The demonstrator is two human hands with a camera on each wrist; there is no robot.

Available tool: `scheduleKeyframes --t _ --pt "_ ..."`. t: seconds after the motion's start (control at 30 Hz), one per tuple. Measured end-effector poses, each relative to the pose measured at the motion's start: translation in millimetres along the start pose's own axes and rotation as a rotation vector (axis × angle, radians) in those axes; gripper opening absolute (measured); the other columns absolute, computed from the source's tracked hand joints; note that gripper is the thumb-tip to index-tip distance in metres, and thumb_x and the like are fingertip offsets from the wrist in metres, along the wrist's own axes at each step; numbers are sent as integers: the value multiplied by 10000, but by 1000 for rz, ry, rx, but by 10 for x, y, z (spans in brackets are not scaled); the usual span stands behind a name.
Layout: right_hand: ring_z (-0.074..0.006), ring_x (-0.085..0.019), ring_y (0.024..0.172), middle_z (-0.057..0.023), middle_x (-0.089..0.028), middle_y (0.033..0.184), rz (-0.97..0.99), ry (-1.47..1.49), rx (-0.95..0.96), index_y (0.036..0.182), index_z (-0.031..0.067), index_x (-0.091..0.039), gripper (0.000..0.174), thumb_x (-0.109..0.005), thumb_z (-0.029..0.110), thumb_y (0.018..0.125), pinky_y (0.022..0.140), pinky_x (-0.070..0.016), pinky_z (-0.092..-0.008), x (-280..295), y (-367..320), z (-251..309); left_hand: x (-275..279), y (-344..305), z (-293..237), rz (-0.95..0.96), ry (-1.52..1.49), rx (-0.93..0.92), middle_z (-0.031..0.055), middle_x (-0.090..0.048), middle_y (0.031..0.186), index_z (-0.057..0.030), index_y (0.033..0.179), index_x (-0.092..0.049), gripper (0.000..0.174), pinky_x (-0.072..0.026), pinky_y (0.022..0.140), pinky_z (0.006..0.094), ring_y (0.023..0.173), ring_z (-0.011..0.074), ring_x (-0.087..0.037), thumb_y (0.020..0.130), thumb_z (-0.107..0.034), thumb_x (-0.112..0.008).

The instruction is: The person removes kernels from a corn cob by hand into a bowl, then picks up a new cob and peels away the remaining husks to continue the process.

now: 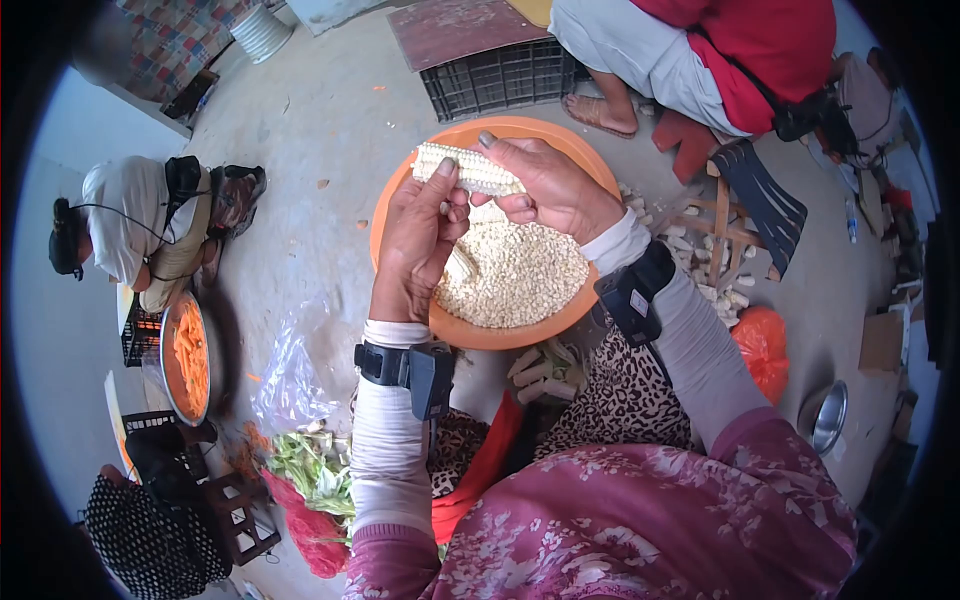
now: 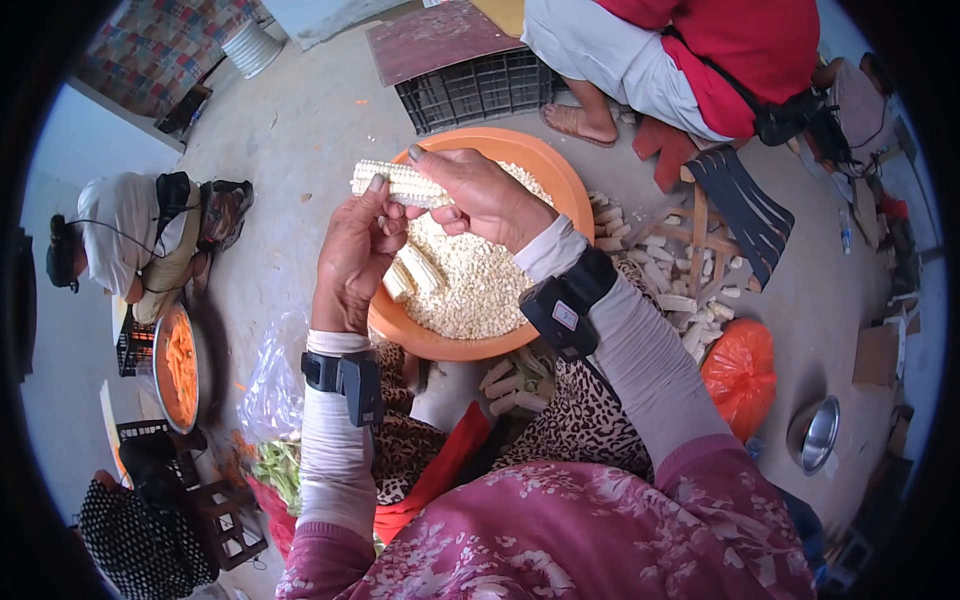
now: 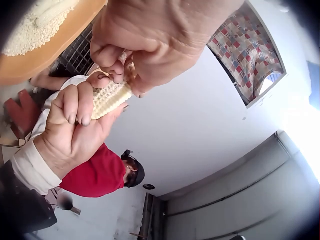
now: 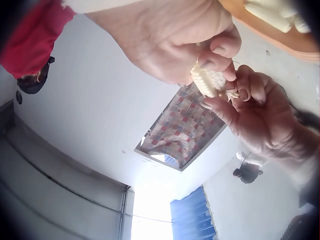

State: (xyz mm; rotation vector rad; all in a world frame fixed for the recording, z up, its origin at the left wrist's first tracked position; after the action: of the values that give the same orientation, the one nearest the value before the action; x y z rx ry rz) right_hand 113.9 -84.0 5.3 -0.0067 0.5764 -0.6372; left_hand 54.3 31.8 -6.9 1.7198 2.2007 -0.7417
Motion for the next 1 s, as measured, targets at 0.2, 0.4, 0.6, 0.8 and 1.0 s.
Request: scheduleKeyframes --t 0.2,0.4,0.6,0.8,1.0 --pt "-30 -358 467 -53 -548 743 -12 77 -24 1082 52 -515 337 -462 366 972 385 -280 -168 42 -5 -8 6 -9 27 79 -60 5 30 -582 710 -39 898 -562 131 -395 483 168 586 68 -521 926 -167 -570" --pt "-18 -364 473 -59 -539 791 -20 68 20 1113 33 -488 369 -455 373 975 376 -281 -151 44 1 -19 -26 -26 11 81 -72 -12 108 -617 811 12 994 -548 228 -399 500 180 646 103 -540 934 -208 -552" --pt "-21 -374 473 -38 -509 772 -41 -59 21 1124 33 -481 364 -448 365 979 374 -280 -163 -25 3 -71 29 2 99 -56 -53 80 116 -630 770 -7 961 -563 277 -367 447 156 606 78 -545 911 -277 -598" --pt "-52 -364 499 -29 -481 760 -40 76 -12 1044 48 -495 320 -434 355 982 397 -283 -188 27 22 -73 30 40 87 30 3 11 99 -626 755 -32 902 -562 232 -330 431 144 602 64 -536 898 -257 -619" --pt "-42 -358 498 -29 -487 754 -47 105 -2 1053 48 -488 330 -414 362 987 395 -278 -182 27 37 -57 -99 -35 -6 14 -49 -43 91 -607 764 -34 898 -555 223 -350 464 164 630 75 -511 908 -251 -602"
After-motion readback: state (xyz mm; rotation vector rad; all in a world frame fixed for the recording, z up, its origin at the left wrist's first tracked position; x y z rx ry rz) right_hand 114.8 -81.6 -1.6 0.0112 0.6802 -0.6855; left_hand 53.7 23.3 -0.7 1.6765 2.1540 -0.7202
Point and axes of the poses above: each hand's wrist, its own y-axis towards the middle knuckle, its own x-axis out of the back of the hand, z = x × y, the point moved 6 cm from there along y, towards the middle knuckle
